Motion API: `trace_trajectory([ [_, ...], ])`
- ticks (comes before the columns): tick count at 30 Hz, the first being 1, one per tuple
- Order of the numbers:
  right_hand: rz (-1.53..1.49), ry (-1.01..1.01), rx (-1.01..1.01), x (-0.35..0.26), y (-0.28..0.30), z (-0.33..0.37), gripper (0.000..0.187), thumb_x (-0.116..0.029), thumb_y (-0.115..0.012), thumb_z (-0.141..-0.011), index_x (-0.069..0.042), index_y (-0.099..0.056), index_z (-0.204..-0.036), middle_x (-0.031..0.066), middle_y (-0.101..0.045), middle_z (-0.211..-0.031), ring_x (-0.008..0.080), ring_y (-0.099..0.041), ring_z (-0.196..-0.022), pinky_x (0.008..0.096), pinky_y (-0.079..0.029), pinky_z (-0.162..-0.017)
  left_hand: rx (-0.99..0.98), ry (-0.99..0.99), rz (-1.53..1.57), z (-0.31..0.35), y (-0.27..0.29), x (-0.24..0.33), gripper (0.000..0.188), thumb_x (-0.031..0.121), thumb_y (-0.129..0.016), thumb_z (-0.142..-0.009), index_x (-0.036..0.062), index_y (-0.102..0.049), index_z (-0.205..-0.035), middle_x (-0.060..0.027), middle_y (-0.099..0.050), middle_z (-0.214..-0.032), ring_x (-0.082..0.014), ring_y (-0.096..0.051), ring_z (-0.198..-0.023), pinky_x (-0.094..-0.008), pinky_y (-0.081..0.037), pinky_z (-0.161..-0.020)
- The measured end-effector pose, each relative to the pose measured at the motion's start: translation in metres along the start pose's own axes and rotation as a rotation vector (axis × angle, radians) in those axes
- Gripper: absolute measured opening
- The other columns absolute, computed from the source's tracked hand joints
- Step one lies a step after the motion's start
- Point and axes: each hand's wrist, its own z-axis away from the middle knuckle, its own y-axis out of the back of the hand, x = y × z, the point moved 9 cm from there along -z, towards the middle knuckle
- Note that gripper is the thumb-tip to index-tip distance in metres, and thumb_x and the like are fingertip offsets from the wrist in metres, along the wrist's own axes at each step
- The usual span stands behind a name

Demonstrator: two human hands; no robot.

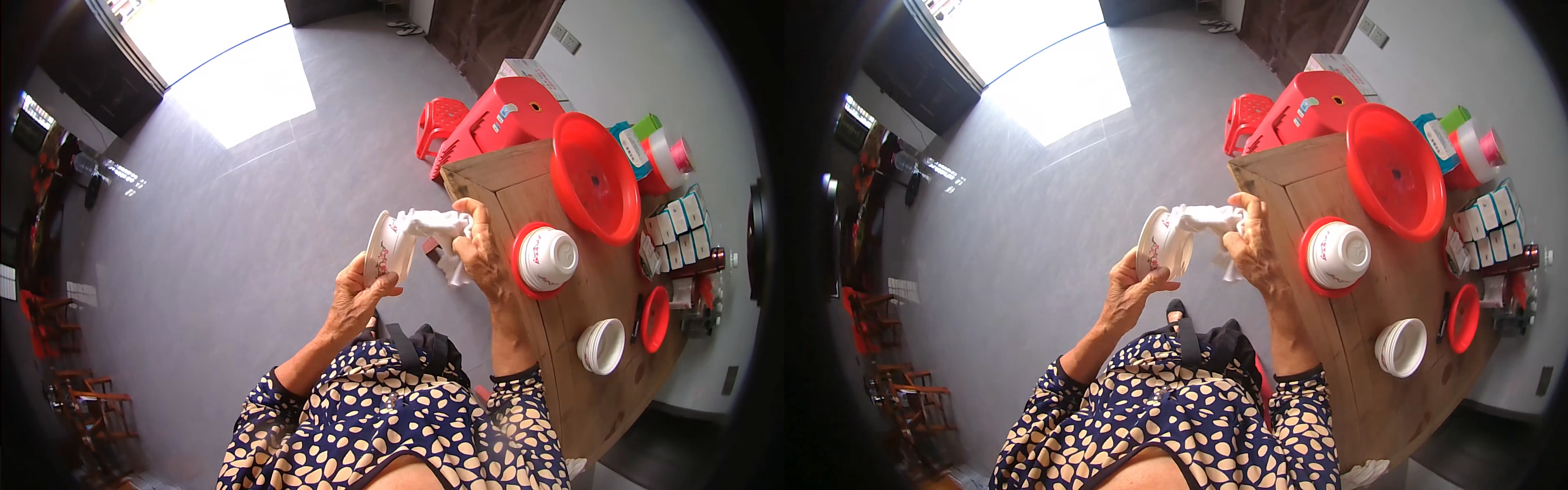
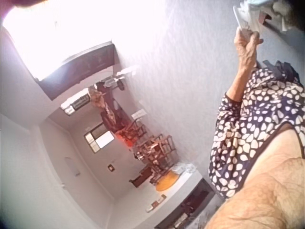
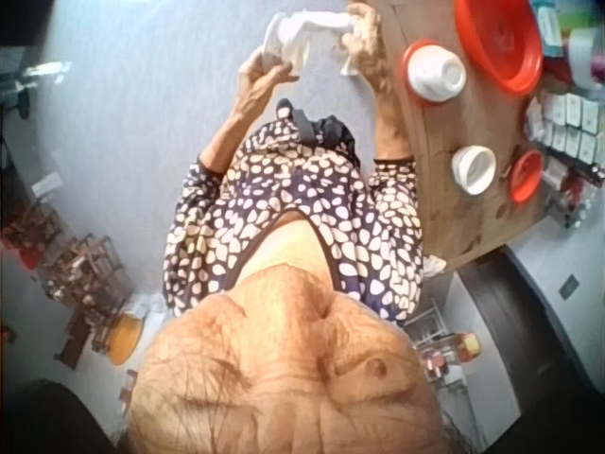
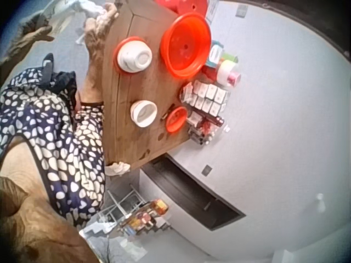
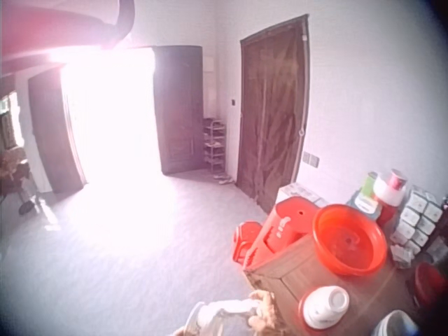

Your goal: The person wipes the interior and exterior of several small white bowls with a white cloth. They handle the bowls one at a time, rotating them to clean all surfaces, and place the cleaned bowls into a stack on the table.

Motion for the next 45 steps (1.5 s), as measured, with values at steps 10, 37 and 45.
trace_trajectory([
  [10, 0.295, 0.459, 0.176, -0.080, -0.012, 0.040, 0.044, 0.001, -0.071, -0.070, -0.002, -0.052, -0.109, 0.0160, -0.058, -0.101, 0.0338, -0.059, -0.091, 0.0396, -0.049, -0.079, -0.065, -0.163, -0.176, 0.000, -0.018, 0.005, 0.029, 0.007, -0.060, -0.090, 0.0013, -0.053, -0.118, -0.0042, -0.061, -0.099, -0.0096, -0.056, -0.086, -0.0254, -0.050, -0.075],
  [37, 0.306, 0.657, 0.066, -0.089, -0.049, 0.048, 0.040, -0.005, -0.068, -0.068, -0.002, -0.057, -0.107, 0.0137, -0.054, -0.114, 0.0337, -0.047, -0.108, 0.0440, -0.037, -0.095, -0.174, -0.057, 0.104, -0.002, -0.024, -0.004, 0.031, 0.012, -0.063, -0.090, 0.0001, -0.053, -0.117, -0.0015, -0.062, -0.099, -0.0086, -0.058, -0.091, -0.0253, -0.051, -0.082],
  [45, -0.295, 0.217, -0.003, -0.035, -0.016, 0.000, 0.018, -0.004, -0.061, -0.084, -0.005, -0.060, -0.102, 0.0073, -0.060, -0.104, 0.0158, -0.055, -0.094, 0.0308, -0.045, -0.083, -0.273, 0.084, 0.064, 0.003, -0.032, -0.005, 0.032, 0.009, -0.065, -0.087, 0.0012, -0.056, -0.116, -0.0027, -0.063, -0.098, -0.0086, -0.059, -0.089, -0.0250, -0.050, -0.081],
])
